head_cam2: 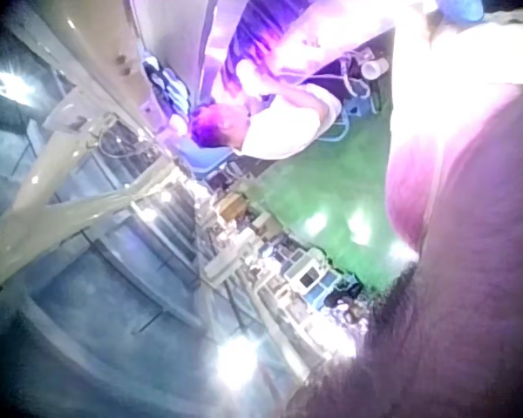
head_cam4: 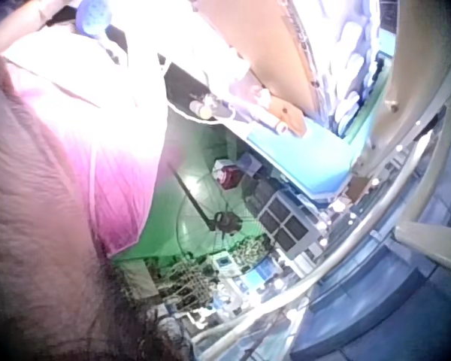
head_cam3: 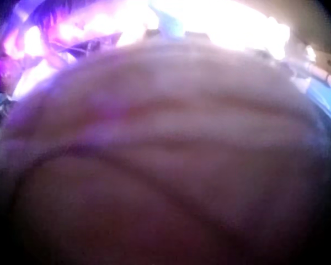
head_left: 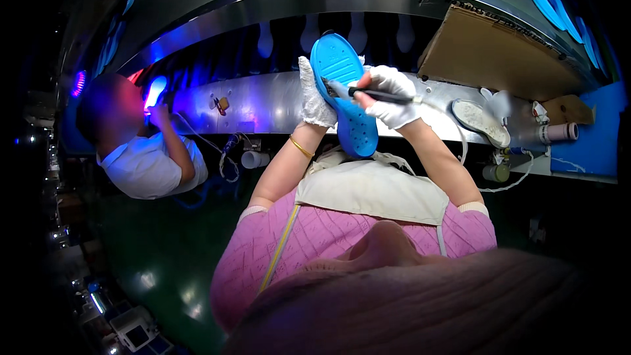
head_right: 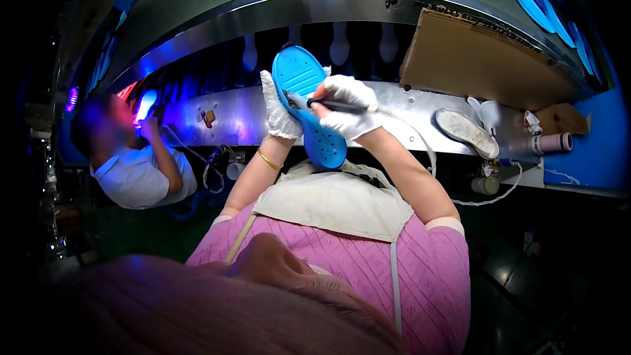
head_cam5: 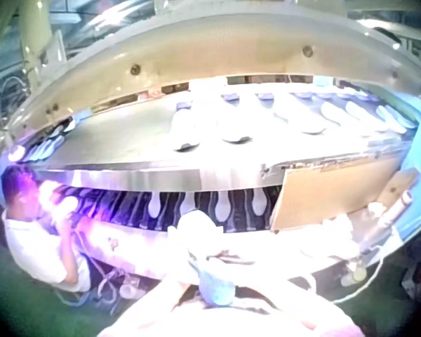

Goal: The person takes shoe soles from a conveyor belt, applies liquid with a brush applicator to the soles, and places them back onto the conveyor belt.

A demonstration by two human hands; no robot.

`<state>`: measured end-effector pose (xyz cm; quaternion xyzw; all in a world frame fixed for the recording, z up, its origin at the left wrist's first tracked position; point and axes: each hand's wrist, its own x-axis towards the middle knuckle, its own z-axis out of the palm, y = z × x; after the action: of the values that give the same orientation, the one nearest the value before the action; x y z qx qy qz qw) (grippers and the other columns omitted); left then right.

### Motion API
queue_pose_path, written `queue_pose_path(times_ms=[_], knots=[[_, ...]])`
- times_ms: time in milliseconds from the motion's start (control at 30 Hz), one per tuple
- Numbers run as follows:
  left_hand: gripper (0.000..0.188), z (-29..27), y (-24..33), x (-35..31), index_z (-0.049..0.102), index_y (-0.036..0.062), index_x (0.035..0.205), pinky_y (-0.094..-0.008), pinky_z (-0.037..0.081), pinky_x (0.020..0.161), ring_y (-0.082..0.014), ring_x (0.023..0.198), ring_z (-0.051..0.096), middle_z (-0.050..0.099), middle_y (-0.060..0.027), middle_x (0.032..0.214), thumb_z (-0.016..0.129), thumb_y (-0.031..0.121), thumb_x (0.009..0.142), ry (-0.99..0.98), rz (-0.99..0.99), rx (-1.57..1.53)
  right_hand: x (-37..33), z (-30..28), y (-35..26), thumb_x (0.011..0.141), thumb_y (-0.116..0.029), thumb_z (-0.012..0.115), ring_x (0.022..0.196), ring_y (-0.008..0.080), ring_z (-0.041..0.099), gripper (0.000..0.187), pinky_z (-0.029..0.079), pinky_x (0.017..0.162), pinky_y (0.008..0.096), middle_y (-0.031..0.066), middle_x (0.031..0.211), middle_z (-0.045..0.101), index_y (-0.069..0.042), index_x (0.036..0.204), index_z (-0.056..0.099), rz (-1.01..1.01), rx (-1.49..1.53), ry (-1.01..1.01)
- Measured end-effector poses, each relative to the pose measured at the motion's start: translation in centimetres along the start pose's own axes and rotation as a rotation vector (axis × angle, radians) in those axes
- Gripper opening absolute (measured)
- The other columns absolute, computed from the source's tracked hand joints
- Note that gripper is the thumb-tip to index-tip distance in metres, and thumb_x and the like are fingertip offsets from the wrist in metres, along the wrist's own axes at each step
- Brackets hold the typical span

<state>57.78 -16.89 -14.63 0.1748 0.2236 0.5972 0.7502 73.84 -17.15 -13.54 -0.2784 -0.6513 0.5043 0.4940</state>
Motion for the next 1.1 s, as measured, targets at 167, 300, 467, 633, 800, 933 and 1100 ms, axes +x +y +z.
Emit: queue_pose_path(times_ms=[167,300,467,633,800,933,1100], knots=[[0.100,-1.5,1.4,-0.3,0.033,0.0018,0.139,-0.0505,0.044,0.099,-0.0391,0.115,0.052,0.048,-0.0253,0.130,0.038,0.080,0.077,-0.028,-0.042,0.042,-0.9,1.0,-1.4,0.075,0.004,0.070,0.071,0.0103,0.060,0.015,0.049,0.067,0.0238,0.0038,0.079,0.062,-0.002,0.083,0.060,-0.184,-0.195,-0.056],[0.099,-0.1,1.9,-0.9,0.033,0.0023,0.140,-0.0518,0.045,0.097,-0.0395,0.116,0.052,0.048,-0.0263,0.130,0.037,0.080,0.078,-0.043,-0.101,-0.019,-1.9,0.1,0.4,0.078,0.000,0.071,0.071,0.0103,0.061,0.014,0.050,0.067,0.0245,0.0061,0.079,0.064,-0.002,0.086,0.060,0.142,0.039,-0.010],[0.101,0.0,1.8,-3.1,0.034,0.0024,0.139,-0.0499,0.045,0.097,-0.0381,0.116,0.051,0.049,-0.0240,0.129,0.033,0.082,0.077,-0.112,-0.137,0.030,-4.0,0.1,-0.7,0.084,-0.001,0.066,0.076,0.0141,0.065,0.006,0.054,0.073,0.0262,0.0089,0.090,0.067,-0.001,0.089,0.062,0.569,0.484,0.028],[0.102,-1.4,0.2,-4.9,0.034,0.0039,0.139,-0.0426,0.048,0.094,-0.0292,0.111,0.056,0.053,-0.0179,0.126,0.026,0.083,0.076,0.015,-0.186,0.438,-5.0,-0.3,0.8,0.083,-0.003,0.067,0.076,0.0135,0.065,0.009,0.055,0.071,0.0266,0.0109,0.091,0.068,-0.001,0.090,0.063,0.308,0.268,0.030],[0.113,-0.6,0.2,-3.8,0.035,0.0015,0.137,-0.0456,0.050,0.093,-0.0327,0.111,0.056,0.053,-0.0184,0.126,0.029,0.090,0.067,0.059,-0.068,0.177,-3.6,0.1,-1.4,0.081,-0.002,0.069,0.067,0.0106,0.063,0.007,0.053,0.064,0.0255,0.0106,0.091,0.069,-0.001,0.086,0.065,0.532,0.376,0.004],[0.111,0.1,0.9,-0.8,0.043,0.0017,0.130,-0.0453,0.046,0.097,-0.0295,0.105,0.058,0.057,-0.0154,0.117,0.041,0.089,0.062,-0.305,0.004,-0.147,-2.2,1.3,-1.0,0.075,0.001,0.073,0.074,0.0160,0.065,0.012,0.053,0.069,0.0281,0.0091,0.082,0.067,-0.003,0.083,0.065,-0.254,-0.064,0.029],[0.107,0.0,2.0,0.2,0.044,-0.0014,0.129,-0.0451,0.032,0.111,-0.0261,0.114,0.053,0.056,-0.0120,0.121,0.056,0.081,0.061,-0.535,0.166,-0.380,-1.9,1.1,-3.7,0.076,0.004,0.071,0.064,0.0105,0.062,0.012,0.050,0.056,0.0219,0.0107,0.089,0.069,-0.003,0.082,0.063,0.368,0.530,0.005]])
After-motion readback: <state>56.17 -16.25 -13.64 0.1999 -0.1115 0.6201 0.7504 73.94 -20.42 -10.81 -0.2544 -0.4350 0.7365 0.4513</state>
